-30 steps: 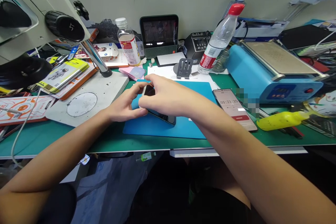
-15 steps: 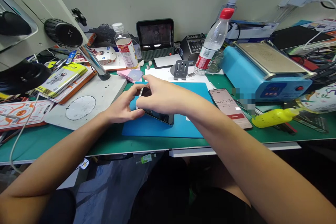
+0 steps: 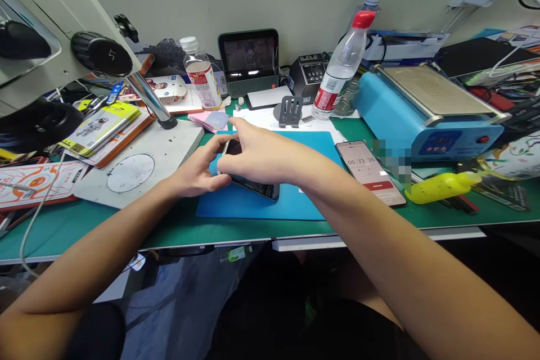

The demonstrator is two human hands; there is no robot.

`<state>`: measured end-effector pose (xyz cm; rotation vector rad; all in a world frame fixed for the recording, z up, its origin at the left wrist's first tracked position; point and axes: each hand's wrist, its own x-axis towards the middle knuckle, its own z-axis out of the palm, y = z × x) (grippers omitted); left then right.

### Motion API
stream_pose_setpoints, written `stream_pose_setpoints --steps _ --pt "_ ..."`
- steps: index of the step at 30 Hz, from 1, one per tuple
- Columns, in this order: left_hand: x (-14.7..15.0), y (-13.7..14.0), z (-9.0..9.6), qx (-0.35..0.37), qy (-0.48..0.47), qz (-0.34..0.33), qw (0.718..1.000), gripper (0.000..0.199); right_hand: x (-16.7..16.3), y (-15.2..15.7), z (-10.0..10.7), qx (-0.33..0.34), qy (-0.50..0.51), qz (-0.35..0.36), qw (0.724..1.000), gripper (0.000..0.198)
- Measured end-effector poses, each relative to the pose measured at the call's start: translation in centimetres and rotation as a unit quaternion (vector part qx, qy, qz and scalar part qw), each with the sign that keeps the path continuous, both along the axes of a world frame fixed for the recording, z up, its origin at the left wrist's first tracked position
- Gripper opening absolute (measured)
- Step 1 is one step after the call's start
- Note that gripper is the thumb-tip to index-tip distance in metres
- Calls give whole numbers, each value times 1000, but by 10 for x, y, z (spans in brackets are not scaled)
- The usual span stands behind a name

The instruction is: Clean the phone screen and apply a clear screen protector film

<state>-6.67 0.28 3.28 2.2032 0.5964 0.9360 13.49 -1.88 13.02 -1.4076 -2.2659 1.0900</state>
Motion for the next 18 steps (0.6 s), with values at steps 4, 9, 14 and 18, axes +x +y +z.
stream_pose_setpoints --steps 4,9,14,18 --pt "0 0 -1 -5 -3 0 1000 73 1 2 -2 6 8 8 1000 65" --pt "1 0 0 -11 9 10 1000 74 0 -1 -1 3 5 7 1000 61" --pt "-1 0 0 -15 16 14 1000 75 -1 -3 0 3 15 -1 1000 61" --pt "-1 -1 1 -34 32 27 999 68 11 -4 -7 6 48 -3 999 61"
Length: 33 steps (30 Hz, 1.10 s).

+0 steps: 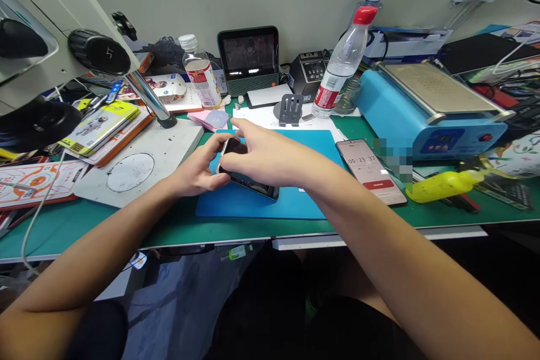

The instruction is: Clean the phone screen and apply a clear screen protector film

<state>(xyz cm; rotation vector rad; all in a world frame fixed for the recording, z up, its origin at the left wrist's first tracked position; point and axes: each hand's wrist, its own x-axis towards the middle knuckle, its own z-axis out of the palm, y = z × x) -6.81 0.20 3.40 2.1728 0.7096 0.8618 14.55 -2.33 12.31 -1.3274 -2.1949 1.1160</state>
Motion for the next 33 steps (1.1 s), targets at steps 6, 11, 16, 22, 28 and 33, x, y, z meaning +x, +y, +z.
stream_pose_setpoints --steps 6,11,16,22,28,33 --pt "2 -1 0 -8 -1 14 1000 69 22 -16 -21 53 -28 -32 998 84" --pt "2 -2 1 -13 13 26 999 69 22 -21 -35 109 -43 -64 991 72" --pt "2 -3 3 -3 15 33 999 65 22 -17 -38 129 -7 -29 991 57" --pt "3 -4 4 -5 13 39 999 63 23 -13 -37 125 -2 -21 992 52" --pt "5 -6 4 -12 5 47 999 60 27 -14 -37 143 7 -18 990 54" --pt "6 -8 7 -28 3 44 999 56 37 -15 -34 128 37 -34 990 56"
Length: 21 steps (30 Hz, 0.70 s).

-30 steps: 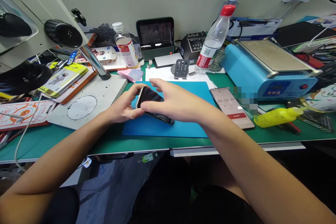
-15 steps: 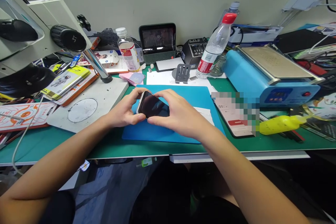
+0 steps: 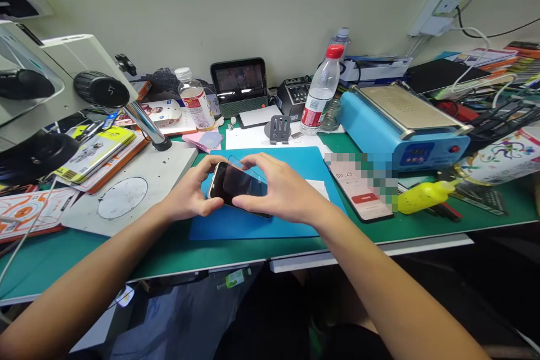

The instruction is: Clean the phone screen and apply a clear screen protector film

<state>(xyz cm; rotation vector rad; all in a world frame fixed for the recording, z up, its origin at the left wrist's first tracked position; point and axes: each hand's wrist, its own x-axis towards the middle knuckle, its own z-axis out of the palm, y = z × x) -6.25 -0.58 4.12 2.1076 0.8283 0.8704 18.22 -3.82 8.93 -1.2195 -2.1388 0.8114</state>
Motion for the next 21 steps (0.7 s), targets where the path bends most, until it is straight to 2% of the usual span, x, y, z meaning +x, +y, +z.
stream_pose_setpoints --steps 4,7,10,13,17,21 --pt "0 0 3 -12 15 -5 1000 54 25 8 1 6 136 -36 990 58" --pt "-1 1 6 -20 45 7 999 52 44 22 -7 -24 268 -84 960 69" --pt "-4 2 11 -33 88 11 996 52 53 36 -22 -54 337 -131 931 82" --pt "-6 3 14 -50 123 -18 991 59 53 44 -37 -63 346 -136 926 81" --pt "-6 3 11 -30 179 -27 983 70 46 48 -47 -62 343 -93 933 71" --pt "-3 3 6 6 224 -39 974 70 45 50 -51 -70 270 -64 958 73"
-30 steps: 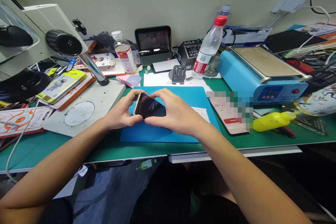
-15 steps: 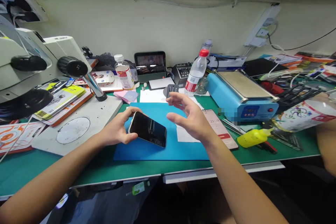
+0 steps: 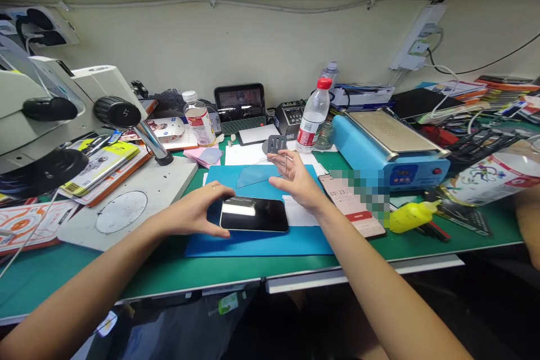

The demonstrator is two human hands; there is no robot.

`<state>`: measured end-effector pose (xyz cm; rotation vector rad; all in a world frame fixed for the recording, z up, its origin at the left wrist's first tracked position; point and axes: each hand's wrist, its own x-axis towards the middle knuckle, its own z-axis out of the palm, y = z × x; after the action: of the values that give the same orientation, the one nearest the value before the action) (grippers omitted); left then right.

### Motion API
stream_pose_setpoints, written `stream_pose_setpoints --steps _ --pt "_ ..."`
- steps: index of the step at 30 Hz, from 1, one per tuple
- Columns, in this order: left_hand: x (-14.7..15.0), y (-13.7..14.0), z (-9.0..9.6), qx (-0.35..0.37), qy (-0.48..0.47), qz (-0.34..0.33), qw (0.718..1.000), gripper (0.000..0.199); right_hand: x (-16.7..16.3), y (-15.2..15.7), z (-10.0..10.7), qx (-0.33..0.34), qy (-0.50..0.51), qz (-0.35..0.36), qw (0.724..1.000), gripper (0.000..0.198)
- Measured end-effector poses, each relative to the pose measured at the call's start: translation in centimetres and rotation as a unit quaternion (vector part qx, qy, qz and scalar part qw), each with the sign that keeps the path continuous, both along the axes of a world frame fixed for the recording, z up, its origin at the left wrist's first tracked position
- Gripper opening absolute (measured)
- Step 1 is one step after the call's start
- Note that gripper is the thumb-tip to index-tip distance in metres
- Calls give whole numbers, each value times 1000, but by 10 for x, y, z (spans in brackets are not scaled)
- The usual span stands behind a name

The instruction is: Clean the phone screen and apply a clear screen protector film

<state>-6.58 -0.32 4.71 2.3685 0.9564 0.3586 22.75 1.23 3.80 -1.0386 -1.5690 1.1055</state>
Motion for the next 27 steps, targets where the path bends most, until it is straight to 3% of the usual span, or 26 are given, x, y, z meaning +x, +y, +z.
stream_pose_setpoints --steps 6,9,11,15,19,27 --pt "1 2 -3 44 20 -31 998 67 18 3 3 -33 -185 -30 982 76" --pt "2 2 -4 39 43 -31 998 64 24 -3 9 -47 -314 -80 945 81" --pt "2 2 -4 33 56 -33 997 64 26 -16 11 -16 -370 -121 921 78" --pt "2 2 -5 13 62 -34 997 64 29 -59 6 72 -395 -147 904 43" --pt "0 4 -8 11 56 -31 998 67 34 -88 -6 123 -423 -128 888 33" --pt "-1 5 -8 -2 72 -23 997 71 34 -80 -22 164 -448 -133 869 30"
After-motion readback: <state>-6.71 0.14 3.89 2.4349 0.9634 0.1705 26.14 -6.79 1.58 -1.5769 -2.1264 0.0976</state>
